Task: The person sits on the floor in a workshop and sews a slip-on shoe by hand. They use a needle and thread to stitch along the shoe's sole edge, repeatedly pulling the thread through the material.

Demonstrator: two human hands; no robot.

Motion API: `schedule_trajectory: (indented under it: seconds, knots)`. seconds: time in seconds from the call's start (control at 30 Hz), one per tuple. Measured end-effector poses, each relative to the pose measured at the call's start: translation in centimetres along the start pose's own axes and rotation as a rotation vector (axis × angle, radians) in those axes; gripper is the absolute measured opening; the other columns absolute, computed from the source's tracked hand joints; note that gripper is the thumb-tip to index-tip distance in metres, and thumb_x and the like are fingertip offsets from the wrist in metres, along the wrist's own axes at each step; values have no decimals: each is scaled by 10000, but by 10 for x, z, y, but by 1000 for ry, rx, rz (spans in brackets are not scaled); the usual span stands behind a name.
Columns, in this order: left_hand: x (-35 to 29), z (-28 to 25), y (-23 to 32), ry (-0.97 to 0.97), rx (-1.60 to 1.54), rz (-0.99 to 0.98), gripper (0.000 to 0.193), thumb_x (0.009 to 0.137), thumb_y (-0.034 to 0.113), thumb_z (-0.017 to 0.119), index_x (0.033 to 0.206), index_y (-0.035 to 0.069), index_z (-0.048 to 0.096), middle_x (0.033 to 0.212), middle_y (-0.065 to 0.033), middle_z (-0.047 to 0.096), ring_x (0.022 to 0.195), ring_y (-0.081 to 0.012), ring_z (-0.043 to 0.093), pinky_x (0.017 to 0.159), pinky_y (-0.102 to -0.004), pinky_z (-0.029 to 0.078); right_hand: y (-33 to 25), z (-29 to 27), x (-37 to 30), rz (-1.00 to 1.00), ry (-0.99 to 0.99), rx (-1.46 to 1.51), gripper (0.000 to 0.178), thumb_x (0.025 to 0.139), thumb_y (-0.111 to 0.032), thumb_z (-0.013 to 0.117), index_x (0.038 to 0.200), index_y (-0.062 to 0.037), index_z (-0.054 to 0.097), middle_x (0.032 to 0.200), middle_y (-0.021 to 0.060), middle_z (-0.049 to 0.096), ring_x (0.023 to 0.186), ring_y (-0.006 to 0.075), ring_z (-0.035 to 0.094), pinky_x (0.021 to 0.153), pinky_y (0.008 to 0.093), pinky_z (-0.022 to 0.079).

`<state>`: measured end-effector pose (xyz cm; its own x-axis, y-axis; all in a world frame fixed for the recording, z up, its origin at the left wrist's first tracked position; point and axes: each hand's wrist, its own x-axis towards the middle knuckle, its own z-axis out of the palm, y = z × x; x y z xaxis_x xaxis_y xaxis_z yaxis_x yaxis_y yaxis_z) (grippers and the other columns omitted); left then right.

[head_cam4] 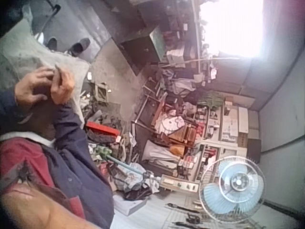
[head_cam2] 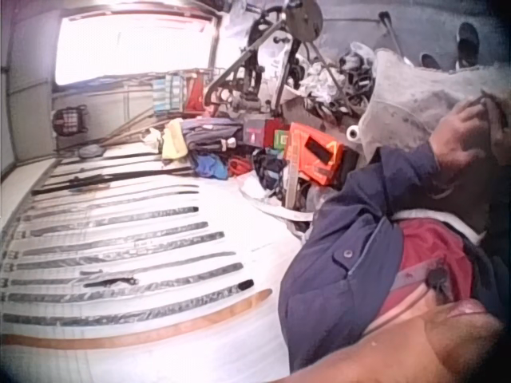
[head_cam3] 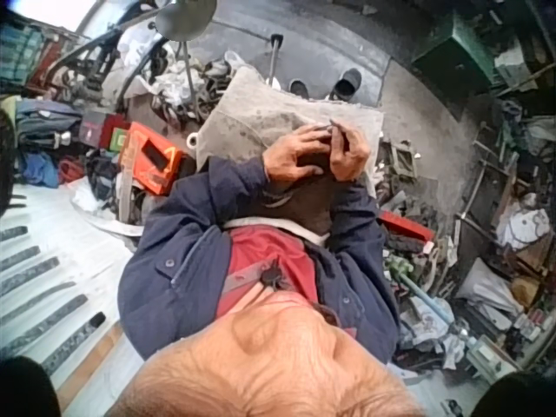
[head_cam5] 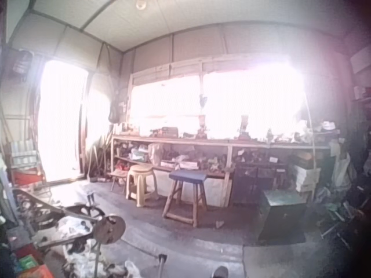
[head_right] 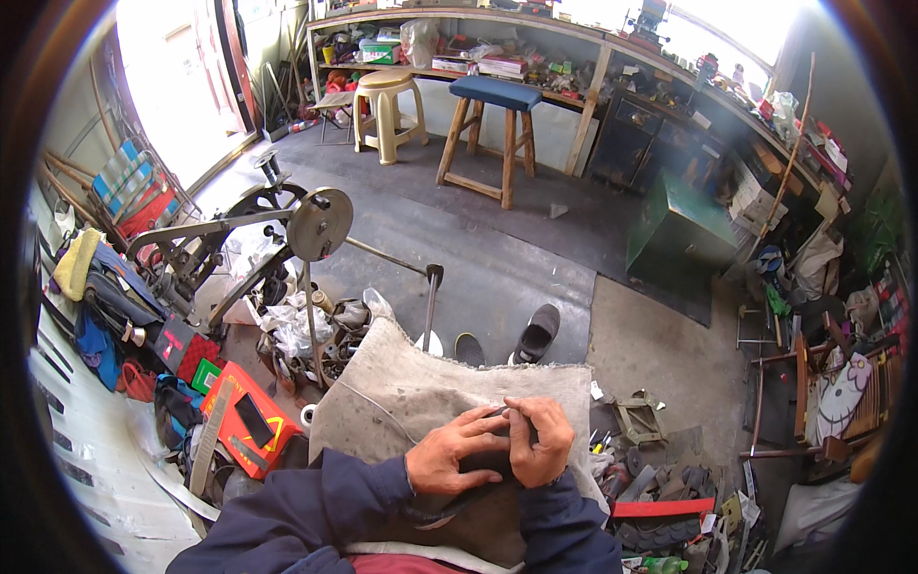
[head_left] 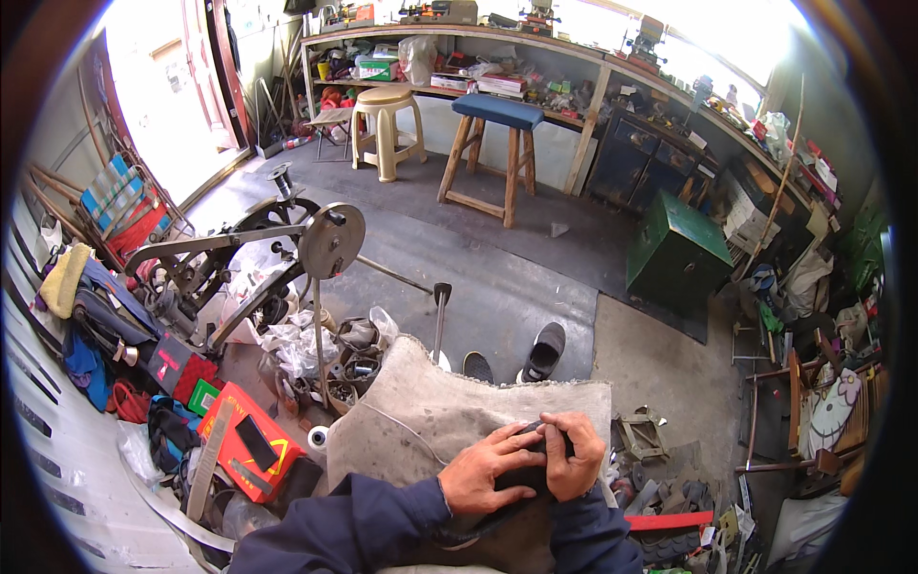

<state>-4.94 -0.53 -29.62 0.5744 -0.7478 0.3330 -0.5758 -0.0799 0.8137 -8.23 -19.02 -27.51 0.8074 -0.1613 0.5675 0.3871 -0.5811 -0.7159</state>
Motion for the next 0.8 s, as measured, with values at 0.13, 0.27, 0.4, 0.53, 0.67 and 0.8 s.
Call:
schedule_trajectory:
  seconds: [0.13,0.27,0.4,0.53,0.67,0.8]
  knots:
    - [-1,0,0,-7,-4,-12,513,862,270,802,1336,145,649,1585,-119,470,1482,-431,370,1173,-500,395,0,1,0,-2,6,10,143,926,62,613,1016,25,719,893,146,704,782,236,703,724,328,553]
    - [-1,0,0,-13,-4,-20,514,864,275,803,1339,153,650,1588,-121,467,1489,-430,362,1178,-498,390,-2,1,0,37,24,11,158,877,49,666,1001,-6,748,854,115,729,810,278,694,764,361,544]
    - [-1,0,0,-12,0,-3,510,872,281,795,1343,150,648,1588,-122,466,1492,-426,358,1185,-497,383,-4,1,0,50,31,11,161,880,46,665,1003,-8,753,843,105,729,806,275,693,763,360,542]
    - [-2,0,1,-17,-20,-11,503,880,287,791,1342,149,648,1578,-144,470,1493,-426,357,1198,-500,364,-4,2,1,43,39,23,156,885,44,663,1000,-10,755,839,102,730,798,270,692,759,359,541]
    - [-2,0,0,-23,-13,-11,495,889,295,784,1340,145,647,1565,-154,483,1495,-433,351,1204,-504,354,-5,1,1,6,31,-4,112,903,57,649,970,16,729,853,140,724,784,256,704,734,342,555]
    - [-2,-1,-1,-24,-16,-16,495,889,301,785,1339,147,649,1564,-152,486,1497,-437,348,1197,-506,364,-3,2,2,-15,33,-13,117,899,53,658,976,12,735,845,131,727,793,259,705,745,344,557]
